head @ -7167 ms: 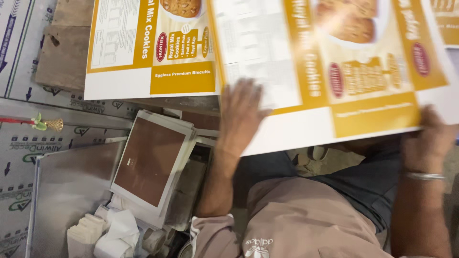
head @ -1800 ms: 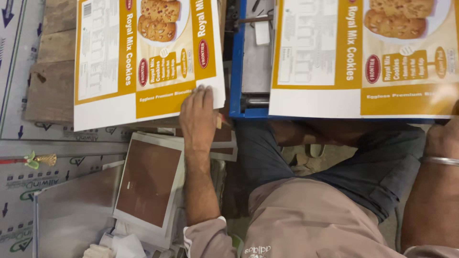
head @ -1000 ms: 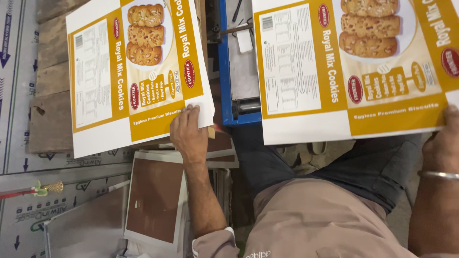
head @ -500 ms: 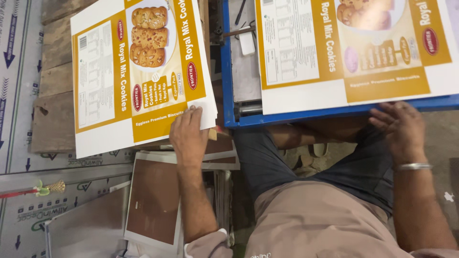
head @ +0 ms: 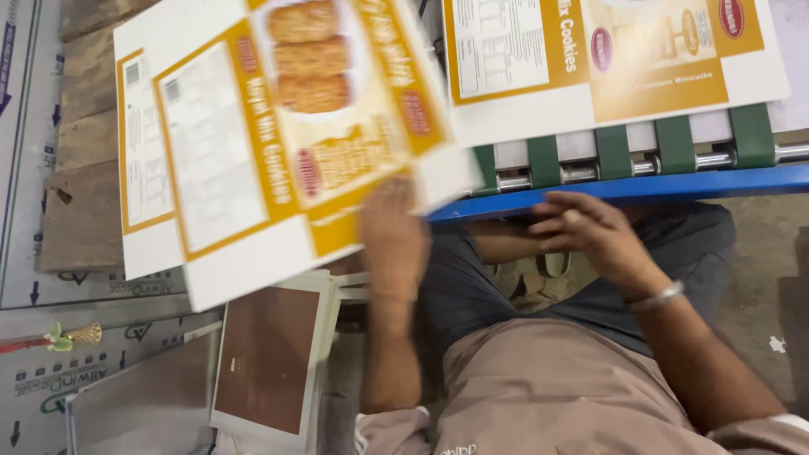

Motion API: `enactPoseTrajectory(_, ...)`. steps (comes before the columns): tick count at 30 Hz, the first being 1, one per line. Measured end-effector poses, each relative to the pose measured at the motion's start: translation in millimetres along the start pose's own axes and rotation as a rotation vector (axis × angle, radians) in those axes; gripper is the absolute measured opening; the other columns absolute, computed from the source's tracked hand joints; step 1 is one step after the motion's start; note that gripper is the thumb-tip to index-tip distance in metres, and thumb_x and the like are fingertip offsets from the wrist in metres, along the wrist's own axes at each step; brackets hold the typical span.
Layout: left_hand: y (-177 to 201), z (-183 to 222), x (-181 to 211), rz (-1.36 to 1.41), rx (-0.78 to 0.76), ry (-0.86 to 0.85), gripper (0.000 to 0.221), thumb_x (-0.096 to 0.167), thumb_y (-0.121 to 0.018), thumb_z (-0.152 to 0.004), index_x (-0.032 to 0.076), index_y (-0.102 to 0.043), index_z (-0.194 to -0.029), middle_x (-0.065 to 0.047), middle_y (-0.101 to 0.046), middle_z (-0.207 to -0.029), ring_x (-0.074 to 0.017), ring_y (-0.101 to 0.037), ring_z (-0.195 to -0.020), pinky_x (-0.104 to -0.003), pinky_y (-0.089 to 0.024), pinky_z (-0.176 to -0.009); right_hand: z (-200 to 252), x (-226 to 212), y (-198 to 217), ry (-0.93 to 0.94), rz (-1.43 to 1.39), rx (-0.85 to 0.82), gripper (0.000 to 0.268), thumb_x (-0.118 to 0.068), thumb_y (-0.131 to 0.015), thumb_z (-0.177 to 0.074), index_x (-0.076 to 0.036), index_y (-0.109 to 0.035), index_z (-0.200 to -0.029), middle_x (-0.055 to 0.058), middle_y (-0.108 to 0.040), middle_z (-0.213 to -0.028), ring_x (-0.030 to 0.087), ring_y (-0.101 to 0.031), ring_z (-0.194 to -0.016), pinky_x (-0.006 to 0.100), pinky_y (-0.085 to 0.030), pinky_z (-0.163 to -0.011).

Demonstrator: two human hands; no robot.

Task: The person organizes printed sheets by picking them up from a pile and placing them onto a sorting machine by hand.

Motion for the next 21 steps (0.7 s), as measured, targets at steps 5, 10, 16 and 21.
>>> enactPoseTrajectory(5,-17.8,3.0,109.5,0.036,-0.264,-0.183,0.062,0.029,-0.072,-0.085,-0.002,-0.058,-0.137,-0.023,-0.057,-0.142,-0.0379,-0.049,-0.137,-0.063,-0.028,-0.118,-13.2,3.3,-49.7,0.017,-0.249,-0.154,0.048,-0.01,-0.059,-0.1,0.0,-0.047,-0.146,0.022,-0.061,-0.133,0.034,-0.068,-0.112,0.05,-0.061,-0.088)
enactPoseTrajectory(10,8.7,4.1,66.0,0.019,-0.337,-0.09,0.068,0.044,-0.073,-0.088,0.004,-0.057,-0.14,-0.021,-0.052,-0.15,-0.0373,-0.041,-0.146,-0.063,-0.022,-0.123,-15.0,-20.9,-7.7,0.173,-0.302,0.282,0.055,-0.002,-0.056,-0.099,-0.003,-0.041,-0.152,0.011,-0.056,-0.145,0.023,-0.062,-0.13,0.039,-0.054,-0.11)
enactPoseTrajectory(16,43.8,4.6,-22.4,-0.206,-0.109,0.022,0.066,0.044,-0.074,-0.09,0.0,-0.06,-0.138,-0.023,-0.055,-0.148,-0.0391,-0.041,-0.144,-0.063,-0.024,-0.119,0.2,-34.3,124.7,0.53,-0.104,0.573,0.049,0.008,-0.052,-0.108,0.005,-0.045,-0.157,0.016,-0.061,-0.151,0.028,-0.065,-0.138,0.04,-0.056,-0.12)
enactPoseTrajectory(21,42.5,-7.4,-58.0,-0.296,-0.066,0.02,0.055,0.023,-0.078,-0.086,0.0,-0.063,-0.134,-0.02,-0.063,-0.139,-0.0365,-0.054,-0.136,-0.052,-0.041,-0.115,6.6,-12.1,217.5,0.564,-0.2,0.657,0.034,-0.004,-0.051,-0.106,0.002,-0.05,-0.14,0.015,-0.065,-0.14,0.028,-0.069,-0.13,0.042,-0.059,-0.116)
Point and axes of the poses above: each hand's wrist, its own z-axis away from the middle knuckle, its own y-axis out of the back of the hand, x = y × z, the point moved 3 cm from there along -z, towards the middle knuckle
